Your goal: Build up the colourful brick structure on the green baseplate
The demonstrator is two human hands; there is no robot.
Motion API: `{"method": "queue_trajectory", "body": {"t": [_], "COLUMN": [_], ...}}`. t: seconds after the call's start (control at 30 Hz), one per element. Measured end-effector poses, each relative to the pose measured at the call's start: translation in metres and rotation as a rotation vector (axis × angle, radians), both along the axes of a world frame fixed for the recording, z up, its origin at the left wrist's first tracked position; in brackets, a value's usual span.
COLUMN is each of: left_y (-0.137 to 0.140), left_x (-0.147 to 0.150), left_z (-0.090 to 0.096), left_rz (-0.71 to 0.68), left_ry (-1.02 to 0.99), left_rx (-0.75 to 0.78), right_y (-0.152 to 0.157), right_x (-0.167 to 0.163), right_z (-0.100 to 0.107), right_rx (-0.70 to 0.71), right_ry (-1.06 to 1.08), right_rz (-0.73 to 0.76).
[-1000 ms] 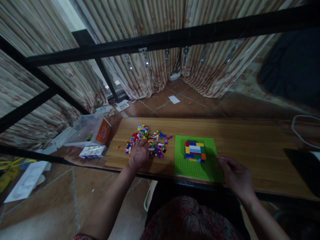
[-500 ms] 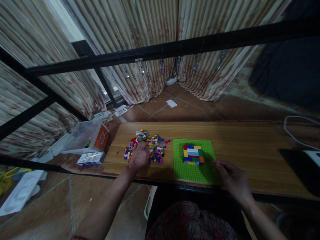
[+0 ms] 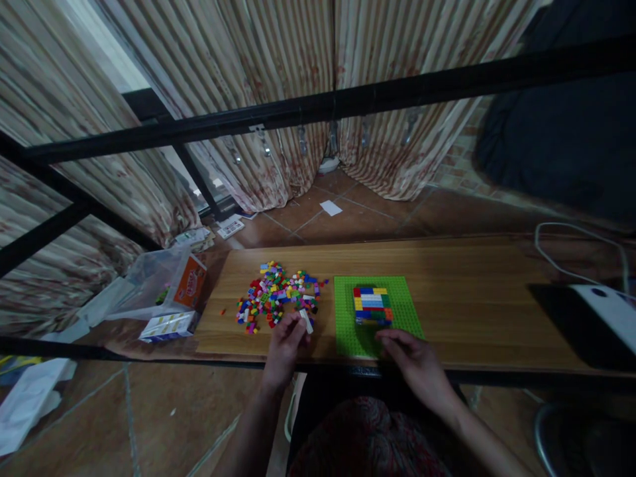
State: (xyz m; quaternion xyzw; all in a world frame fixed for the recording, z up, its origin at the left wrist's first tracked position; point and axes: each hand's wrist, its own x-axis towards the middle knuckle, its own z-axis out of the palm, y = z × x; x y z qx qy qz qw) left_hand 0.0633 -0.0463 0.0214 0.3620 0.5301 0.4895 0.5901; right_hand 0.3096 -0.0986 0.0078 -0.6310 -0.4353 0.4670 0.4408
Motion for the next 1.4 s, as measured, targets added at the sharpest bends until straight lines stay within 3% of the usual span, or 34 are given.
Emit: {"method": "queue_trajectory", "body": {"t": [0.13, 0.27, 0.47, 0.67, 0.87, 1.07, 1.2, 1.4], "left_y": [-0.002, 0.005, 0.014, 0.029, 0.035, 0.032, 0.027, 0.007], "left_x": [0.013, 0.015, 0.011, -0.008, -0.020, -0.028, -0.024, 0.005], "left_z": [0.000, 0.002, -0.014, -0.032, -0.034, -0.029, -0.020, -0.001], "left_rz": [0.051, 0.024, 0.050, 0.141, 0.255, 0.284, 0.291, 0.164], "left_ry": [-0.253, -0.336, -0.172, 0.041, 0.114, 0.148, 0.017, -0.253], "left_rx": [-0.145, -0.183, -0.069, 0.051, 0.081, 0.108, 0.105, 0.088], "right_y": [0.001, 0.019, 0.057, 0.088, 0.103, 0.105, 0.097, 0.067], "right_x": [-0.027, -0.058, -0.108, -0.136, -0.145, -0.137, -0.132, -0.125], "right_z": [0.000, 0.001, -0.003, -0.011, -0.014, -0.011, -0.003, 0.013], "right_rx": [-0.009, -0.023, -0.086, -0.089, -0.059, -0.074, -0.061, -0.026], "right_ry": [0.105, 0.217, 0.430, 0.344, 0.342, 0.363, 0.360, 0.417], "right_rz": [0.082, 0.100, 0.092, 0.178, 0.275, 0.248, 0.213, 0.245]}}
